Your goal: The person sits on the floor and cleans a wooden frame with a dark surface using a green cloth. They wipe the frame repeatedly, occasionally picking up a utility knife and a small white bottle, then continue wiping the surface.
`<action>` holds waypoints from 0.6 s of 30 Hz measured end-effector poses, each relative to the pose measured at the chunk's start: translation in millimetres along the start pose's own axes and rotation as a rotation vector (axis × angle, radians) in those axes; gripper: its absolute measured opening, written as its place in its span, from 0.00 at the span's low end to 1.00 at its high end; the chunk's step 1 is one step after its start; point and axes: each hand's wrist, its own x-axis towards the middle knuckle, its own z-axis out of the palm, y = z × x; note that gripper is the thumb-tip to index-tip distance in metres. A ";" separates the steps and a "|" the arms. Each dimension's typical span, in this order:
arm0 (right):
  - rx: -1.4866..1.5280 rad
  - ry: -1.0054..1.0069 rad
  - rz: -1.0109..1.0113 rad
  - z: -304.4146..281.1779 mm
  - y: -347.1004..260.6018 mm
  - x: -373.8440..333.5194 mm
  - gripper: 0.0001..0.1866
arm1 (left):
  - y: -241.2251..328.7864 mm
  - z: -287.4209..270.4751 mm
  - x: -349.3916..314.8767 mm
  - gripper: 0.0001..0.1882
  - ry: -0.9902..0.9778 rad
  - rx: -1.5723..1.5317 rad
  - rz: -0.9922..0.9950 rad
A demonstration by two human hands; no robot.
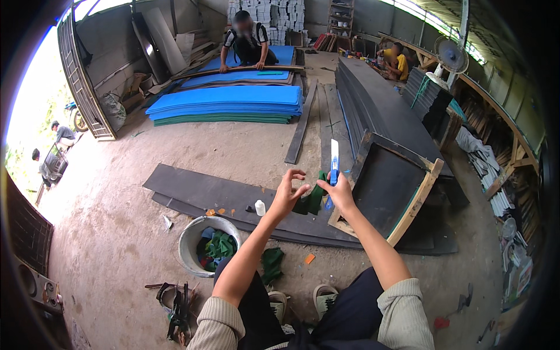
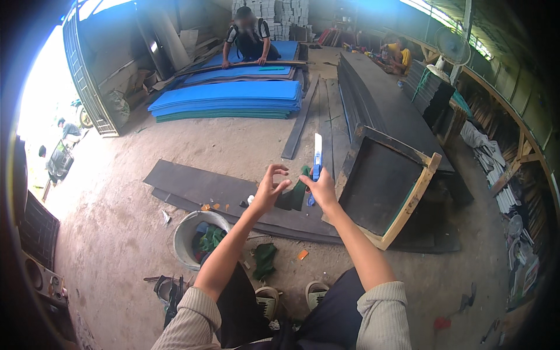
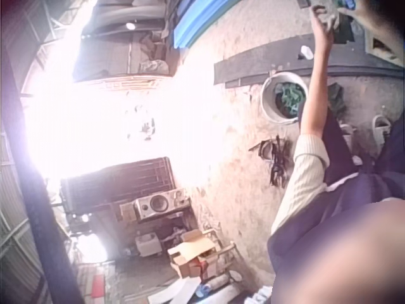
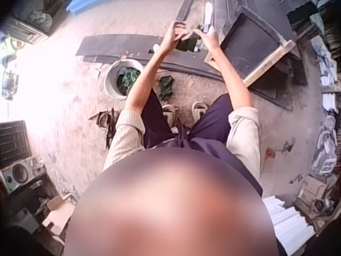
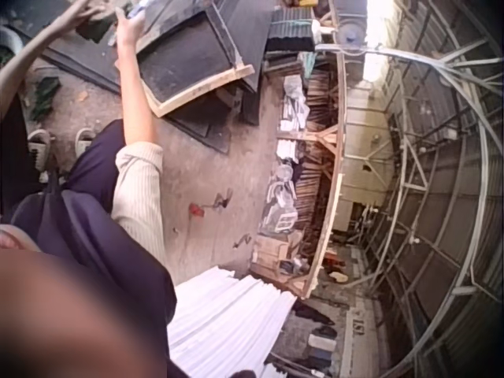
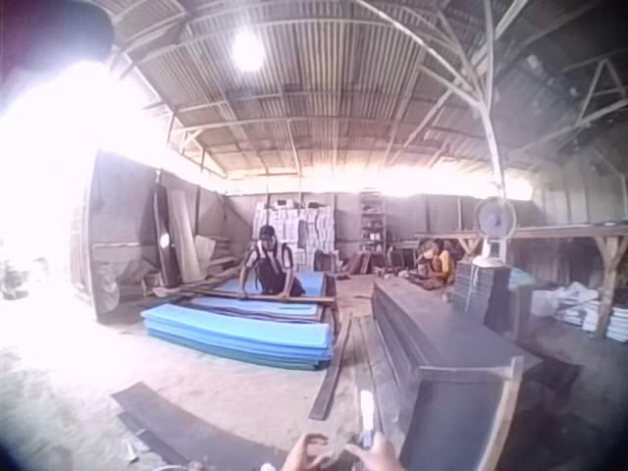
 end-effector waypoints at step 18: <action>-0.838 -0.186 -0.398 -14.3 -39.4 -30.7 0.18 | 14.5 -35.2 -6.9 0.29 -0.219 0.015 -0.220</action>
